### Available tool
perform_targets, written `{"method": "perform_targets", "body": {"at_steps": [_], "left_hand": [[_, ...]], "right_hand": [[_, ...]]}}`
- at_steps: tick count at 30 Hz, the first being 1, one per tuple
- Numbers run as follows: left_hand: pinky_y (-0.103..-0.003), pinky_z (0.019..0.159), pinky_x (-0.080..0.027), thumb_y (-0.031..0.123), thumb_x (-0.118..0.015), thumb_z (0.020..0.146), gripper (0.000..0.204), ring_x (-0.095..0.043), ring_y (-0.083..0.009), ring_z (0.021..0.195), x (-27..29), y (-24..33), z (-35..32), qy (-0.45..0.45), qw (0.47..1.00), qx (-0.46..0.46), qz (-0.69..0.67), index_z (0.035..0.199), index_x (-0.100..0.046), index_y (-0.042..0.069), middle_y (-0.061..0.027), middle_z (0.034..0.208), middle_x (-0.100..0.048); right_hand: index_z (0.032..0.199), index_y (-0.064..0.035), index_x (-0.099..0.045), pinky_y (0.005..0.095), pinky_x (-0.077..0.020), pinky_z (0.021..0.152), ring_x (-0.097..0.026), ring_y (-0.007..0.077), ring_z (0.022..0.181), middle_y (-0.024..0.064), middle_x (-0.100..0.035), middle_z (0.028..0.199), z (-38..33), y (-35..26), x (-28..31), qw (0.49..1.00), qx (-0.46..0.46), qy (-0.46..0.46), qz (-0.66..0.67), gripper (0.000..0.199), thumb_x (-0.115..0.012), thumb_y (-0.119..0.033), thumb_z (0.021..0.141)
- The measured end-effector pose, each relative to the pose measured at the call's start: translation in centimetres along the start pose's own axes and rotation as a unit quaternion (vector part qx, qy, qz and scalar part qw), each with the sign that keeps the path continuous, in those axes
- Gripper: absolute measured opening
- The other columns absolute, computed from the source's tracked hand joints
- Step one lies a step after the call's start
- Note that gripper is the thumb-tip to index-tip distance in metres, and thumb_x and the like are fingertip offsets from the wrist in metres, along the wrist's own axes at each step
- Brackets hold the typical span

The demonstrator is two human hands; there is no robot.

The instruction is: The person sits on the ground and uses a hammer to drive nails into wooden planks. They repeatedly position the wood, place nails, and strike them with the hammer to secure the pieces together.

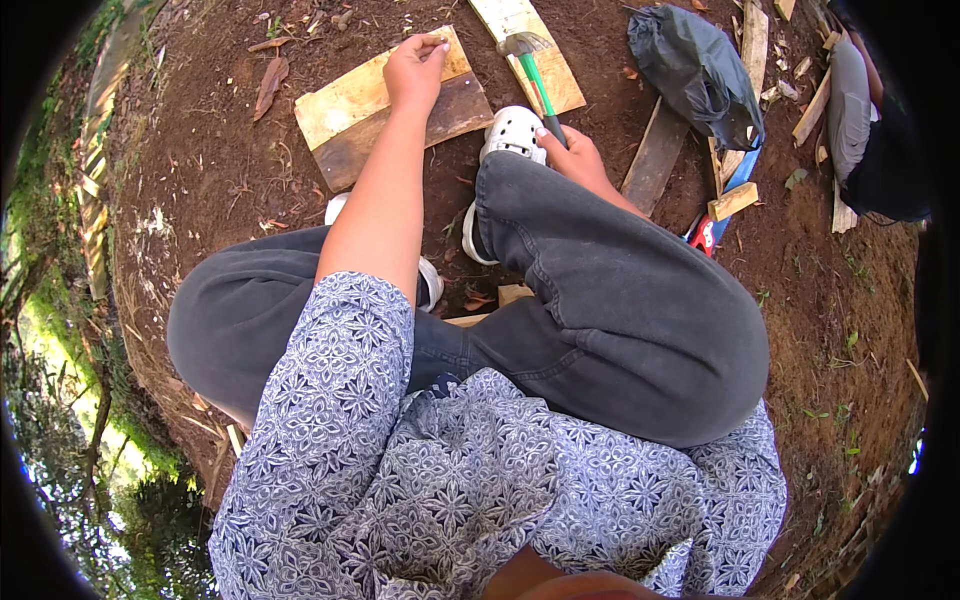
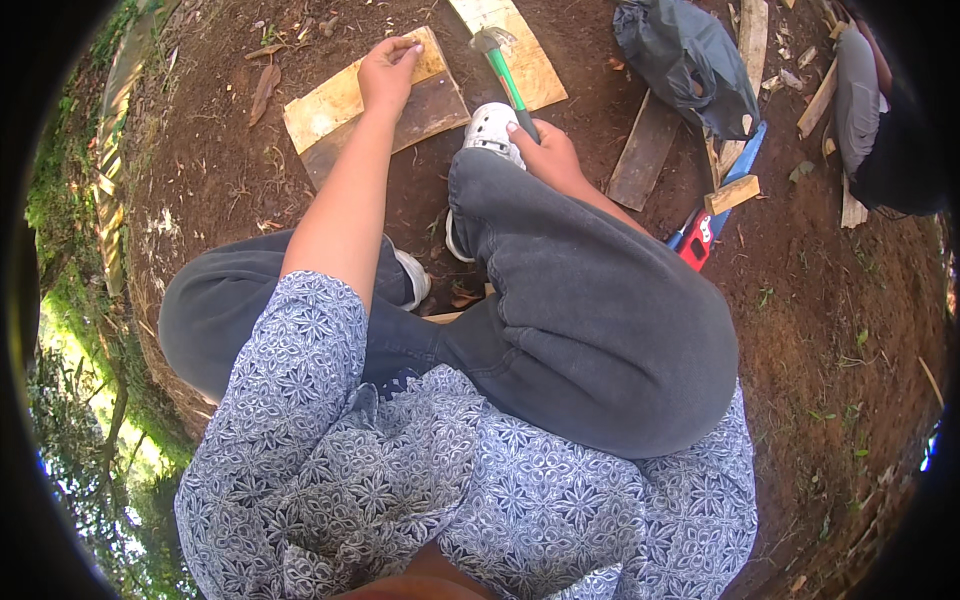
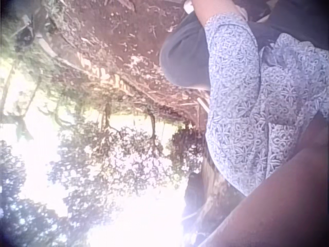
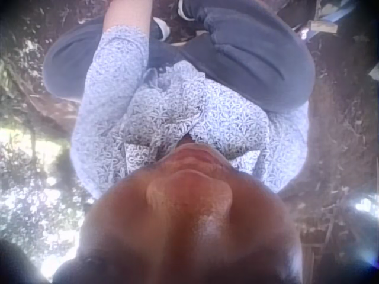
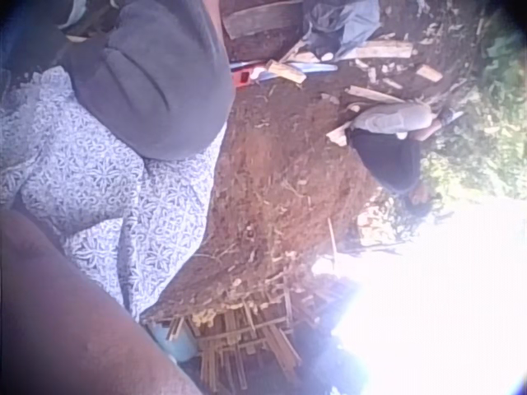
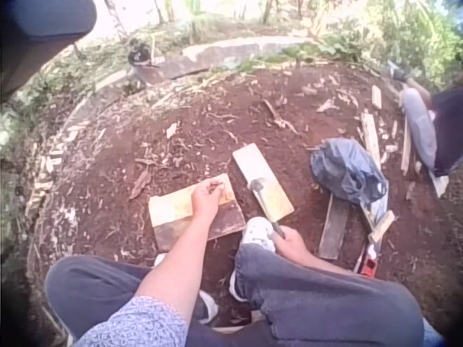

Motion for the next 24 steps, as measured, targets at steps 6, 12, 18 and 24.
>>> {"method": "perform_targets", "body": {"at_steps": [6, 12, 18, 24], "left_hand": [[-0.027, 0.081, -0.054, 0.018, -0.079, 0.090, 0.020, -0.072, -0.0129, 0.091, -0.2, 0.2, 0.1, -0.018, 1.000, 0.002, -0.007, 0.102, -0.075, 0.002, -0.0070, 0.097, -0.078], [-0.028, 0.080, -0.054, 0.018, -0.079, 0.090, 0.019, -0.072, -0.0126, 0.089, 0.2, 0.6, 0.0, -0.014, 1.000, 0.014, 0.003, 0.101, -0.075, 0.003, -0.0070, 0.096, -0.079], [-0.036, 0.082, -0.054, 0.028, -0.080, 0.087, 0.028, -0.071, -0.0233, 0.088, 0.6, 2.5, -1.2, 0.012, 0.998, 0.023, 0.051, 0.104, -0.076, 0.005, -0.0127, 0.094, -0.076], [-0.030, 0.076, -0.054, 0.017, -0.077, 0.090, 0.016, -0.070, -0.0147, 0.080, 0.2, 2.2, -1.3, -0.023, 0.999, 0.043, -0.010, 0.101, -0.076, 0.005, -0.0083, 0.088, -0.076]], "right_hand": [[0.108, 0.0030, -0.072, 0.0315, -0.0501, 0.077, -0.063, 0.0115, 0.084, 0.0052, -0.071, 0.090, 0.3, 0.0, -0.1, 1.000, 0.008, -0.001, -0.022, 0.039, -0.066, -0.035, 0.100], [0.111, 0.0000, -0.073, 0.0312, -0.0489, 0.076, -0.061, 0.0108, 0.083, 0.0051, -0.070, 0.089, 0.4, -0.3, -0.4, 1.000, 0.018, 0.005, -0.018, 0.038, -0.064, -0.036, 0.101], [0.124, -0.0043, -0.069, 0.0270, -0.0448, 0.065, -0.052, 0.0062, 0.066, 0.0001, -0.062, 0.076, 0.0, -0.1, -0.6, 0.998, 0.029, 0.012, 0.050, 0.039, -0.058, -0.036, 0.105], [0.116, -0.0008, -0.067, 0.0346, -0.0495, 0.068, -0.062, 0.0159, 0.070, 0.0082, -0.066, 0.076, -0.2, -3.1, 0.3, 0.993, 0.086, 0.044, -0.074, 0.030, -0.060, -0.026, 0.103]]}}
Point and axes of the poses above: each hand's wrist, its own z-axis towards the middle knuckle, its own x-axis out of the back of the hand, y = z × x, the point moved 3 cm from there along z, towards the middle knuckle
